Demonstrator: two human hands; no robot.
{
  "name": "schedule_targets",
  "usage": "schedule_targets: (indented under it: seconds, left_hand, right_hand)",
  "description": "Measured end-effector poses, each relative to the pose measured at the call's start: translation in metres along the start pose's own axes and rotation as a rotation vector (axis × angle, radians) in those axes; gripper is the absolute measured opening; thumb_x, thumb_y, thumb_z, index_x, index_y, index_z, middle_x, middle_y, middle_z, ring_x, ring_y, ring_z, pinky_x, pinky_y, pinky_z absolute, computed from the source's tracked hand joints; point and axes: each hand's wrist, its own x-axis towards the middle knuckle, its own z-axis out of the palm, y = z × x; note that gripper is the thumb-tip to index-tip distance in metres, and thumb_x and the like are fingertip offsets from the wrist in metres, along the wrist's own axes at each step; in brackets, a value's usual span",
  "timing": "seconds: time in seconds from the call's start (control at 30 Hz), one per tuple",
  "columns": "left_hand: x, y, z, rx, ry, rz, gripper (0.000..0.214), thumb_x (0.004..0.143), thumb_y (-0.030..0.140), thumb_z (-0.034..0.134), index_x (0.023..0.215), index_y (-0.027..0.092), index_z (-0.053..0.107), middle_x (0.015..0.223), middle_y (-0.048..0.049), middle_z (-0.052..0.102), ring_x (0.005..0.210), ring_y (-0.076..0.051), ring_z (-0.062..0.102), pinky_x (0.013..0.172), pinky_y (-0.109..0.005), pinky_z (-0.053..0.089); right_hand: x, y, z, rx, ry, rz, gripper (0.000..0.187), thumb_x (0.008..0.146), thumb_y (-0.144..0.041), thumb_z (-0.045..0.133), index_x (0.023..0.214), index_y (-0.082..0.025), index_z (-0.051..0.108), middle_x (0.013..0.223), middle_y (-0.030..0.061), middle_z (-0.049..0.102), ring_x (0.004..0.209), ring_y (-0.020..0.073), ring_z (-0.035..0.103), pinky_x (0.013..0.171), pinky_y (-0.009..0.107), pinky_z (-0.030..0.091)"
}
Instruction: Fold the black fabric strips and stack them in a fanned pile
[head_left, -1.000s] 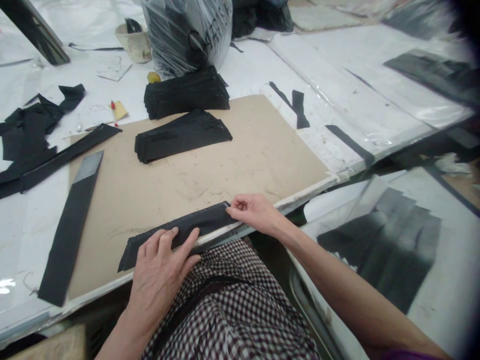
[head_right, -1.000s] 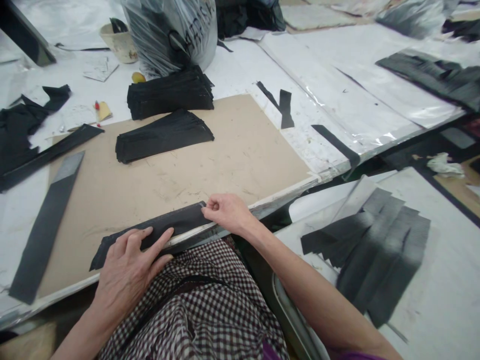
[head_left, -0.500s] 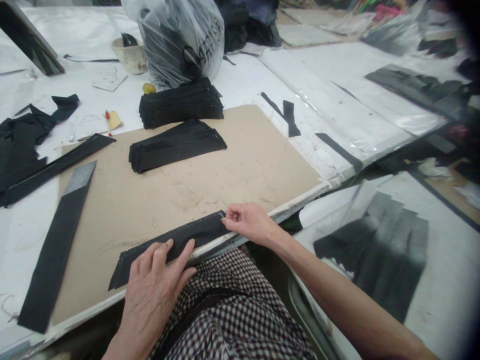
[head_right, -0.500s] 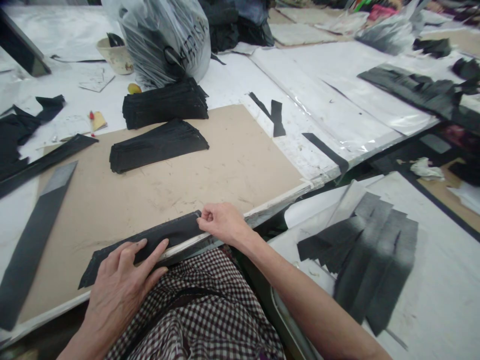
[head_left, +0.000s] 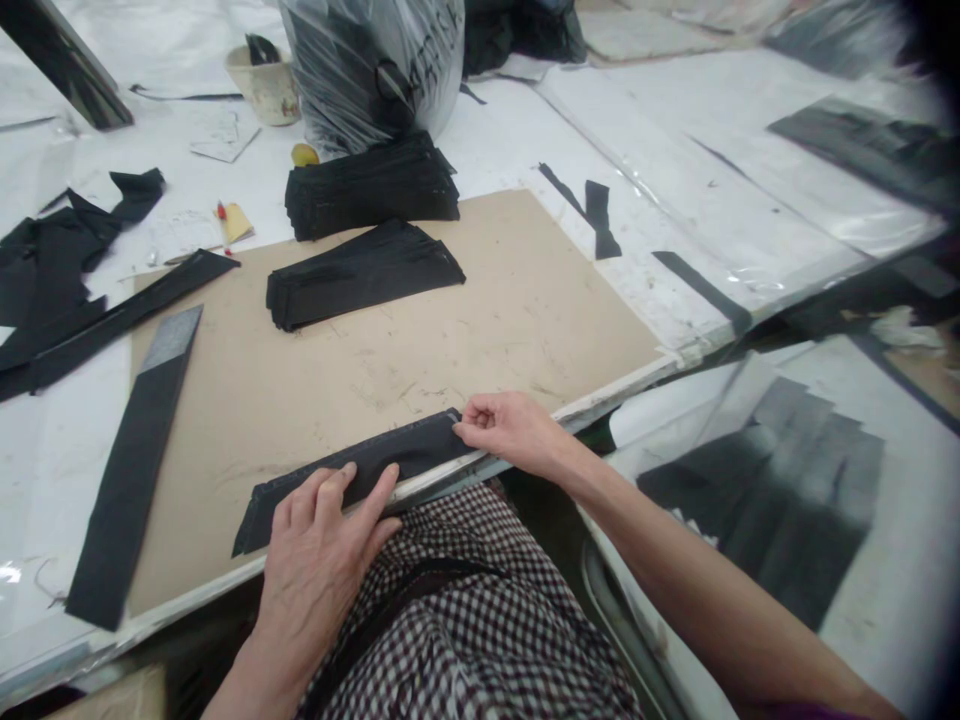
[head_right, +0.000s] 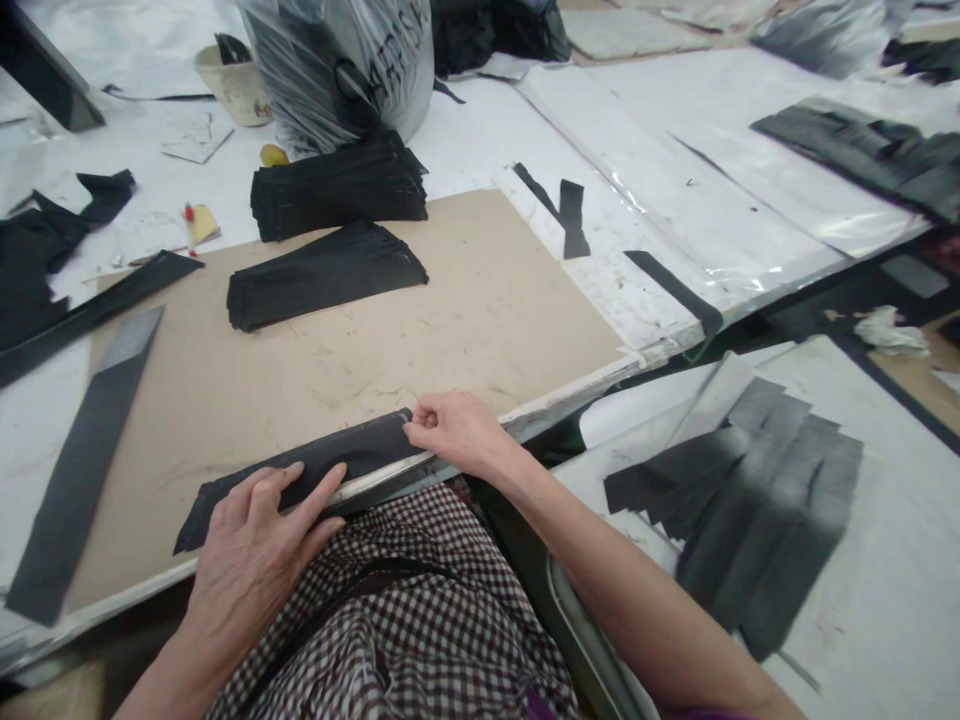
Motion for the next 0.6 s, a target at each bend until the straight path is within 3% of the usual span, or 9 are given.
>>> schedule_targets:
  seconds: [0.33,0.5,0.6]
  left_hand:
    - [0.0,0.001,-0.001,-0.008,-0.01,-0.003,0.051,0.091,0.041,0.063,0.141,0.037,0.054,0.127,-0.0153,0.055,0.116,-0.035,0.05,0.089,-0.049,0.046]
    - [0.0,-0.001,-0.005,-0.09,-0.004,0.0,0.043,0.093,0.037,0.062,0.135,0.03,0.059,0.131,-0.0154,0.055,0.117,-0.034,0.051,0.092,-0.049,0.047]
    - [0.007,0.002,-0.008,-0.22,0.059,-0.007,0.031,0.094,0.03,0.06,0.124,0.021,0.063,0.129,-0.0149,0.057,0.115,-0.03,0.053,0.095,-0.048,0.046]
  right_hand:
    - [-0.001,0.003,0.006,-0.112,0.038,-0.041,0.014,0.082,-0.028,0.063,0.071,-0.02,0.06,0.064,-0.0012,0.062,0.059,0.0123,0.051,0.056,0.025,0.033]
    - [-0.008,0.007,0.009,-0.182,0.142,-0.218,0.014,0.087,-0.027,0.063,0.098,-0.021,0.058,0.096,0.0036,0.063,0.075,0.0141,0.055,0.064,0.025,0.039]
    - [-0.012,0.01,0.012,-0.227,0.149,-0.299,0.012,0.093,-0.025,0.057,0.104,-0.023,0.058,0.107,0.0045,0.059,0.08,0.0137,0.055,0.066,0.024,0.039]
